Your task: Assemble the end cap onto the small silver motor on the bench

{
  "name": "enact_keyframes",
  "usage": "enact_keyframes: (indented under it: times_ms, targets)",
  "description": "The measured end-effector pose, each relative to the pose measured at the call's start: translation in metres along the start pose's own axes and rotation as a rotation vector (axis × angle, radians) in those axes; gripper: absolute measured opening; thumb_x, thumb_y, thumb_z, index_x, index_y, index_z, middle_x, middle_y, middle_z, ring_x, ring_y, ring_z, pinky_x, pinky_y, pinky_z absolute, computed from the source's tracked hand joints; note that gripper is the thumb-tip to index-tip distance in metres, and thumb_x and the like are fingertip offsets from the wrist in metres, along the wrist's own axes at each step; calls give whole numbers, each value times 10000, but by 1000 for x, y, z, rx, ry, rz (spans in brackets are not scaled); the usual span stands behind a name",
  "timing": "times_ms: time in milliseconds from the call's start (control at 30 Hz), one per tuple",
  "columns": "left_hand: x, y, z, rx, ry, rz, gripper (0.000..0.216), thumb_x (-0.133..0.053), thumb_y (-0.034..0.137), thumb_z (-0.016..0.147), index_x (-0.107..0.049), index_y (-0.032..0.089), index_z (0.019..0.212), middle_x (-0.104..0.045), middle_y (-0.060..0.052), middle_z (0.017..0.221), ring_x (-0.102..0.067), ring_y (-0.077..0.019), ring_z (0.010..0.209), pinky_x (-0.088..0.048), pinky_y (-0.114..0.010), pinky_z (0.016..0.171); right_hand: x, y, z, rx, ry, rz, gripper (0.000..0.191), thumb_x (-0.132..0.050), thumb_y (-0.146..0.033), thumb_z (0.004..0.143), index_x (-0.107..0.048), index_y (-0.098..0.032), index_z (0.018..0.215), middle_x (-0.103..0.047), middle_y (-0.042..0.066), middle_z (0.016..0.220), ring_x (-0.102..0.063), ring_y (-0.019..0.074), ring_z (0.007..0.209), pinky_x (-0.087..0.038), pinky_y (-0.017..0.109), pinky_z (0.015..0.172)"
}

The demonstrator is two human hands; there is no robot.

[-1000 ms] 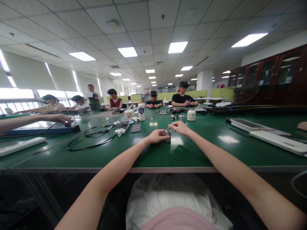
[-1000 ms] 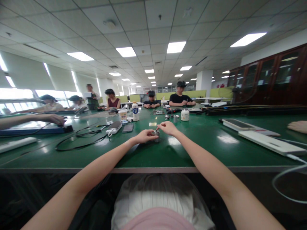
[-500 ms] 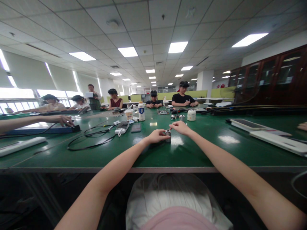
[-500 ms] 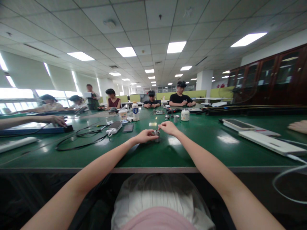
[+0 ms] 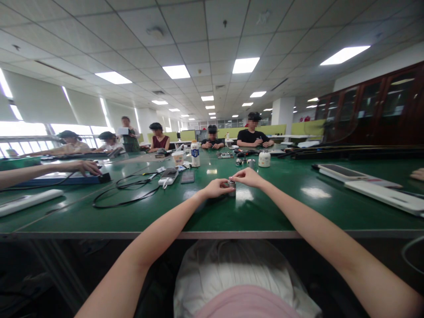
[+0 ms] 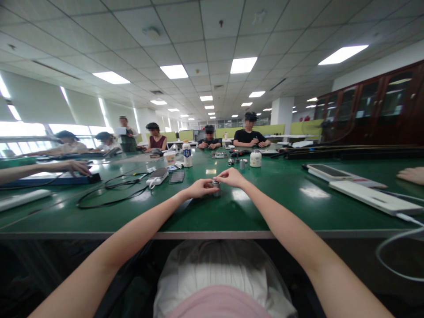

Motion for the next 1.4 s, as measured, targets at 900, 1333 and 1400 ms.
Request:
enact_keyframes:
  times_ms: [900,1333,1400]
  targets:
    - [2,10,-5,9,-9,17,539,-706,510,757,-671,125,1133,-753,-90,909,-681,-208,790,-494,-275,715,22,85,-2,-277,-332,-69,230,-590,-312,941,-629,-155,1104,-650,57,1115,-647,206,951,-547,388,830]
    - [1,7,-3,17,-10,13,529,-707,490,762,-664,132,1149,-753,-86,898,-683,-204,785,-497,-263,690,14,67,1,-242,-180,274,207,-591,-279,944,-623,-146,1100,-672,62,1066,-669,176,892,-567,366,788]
    - [0,6,-2,14,-7,9,527,-710,485,761,-662,134,1151,-753,-85,897,-683,-203,784,-497,-260,686,12,55,5,-184,-124,349,265,-666,-286,890,-631,-146,1113,-713,71,1029,-688,187,896,-564,358,803]
Point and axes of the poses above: each hand's wrist, its own z-axis towards the middle knuckle, its own x-axis out of the back of the hand, y = z × x, the point moved 2 cm from there along z, towards the middle knuckle
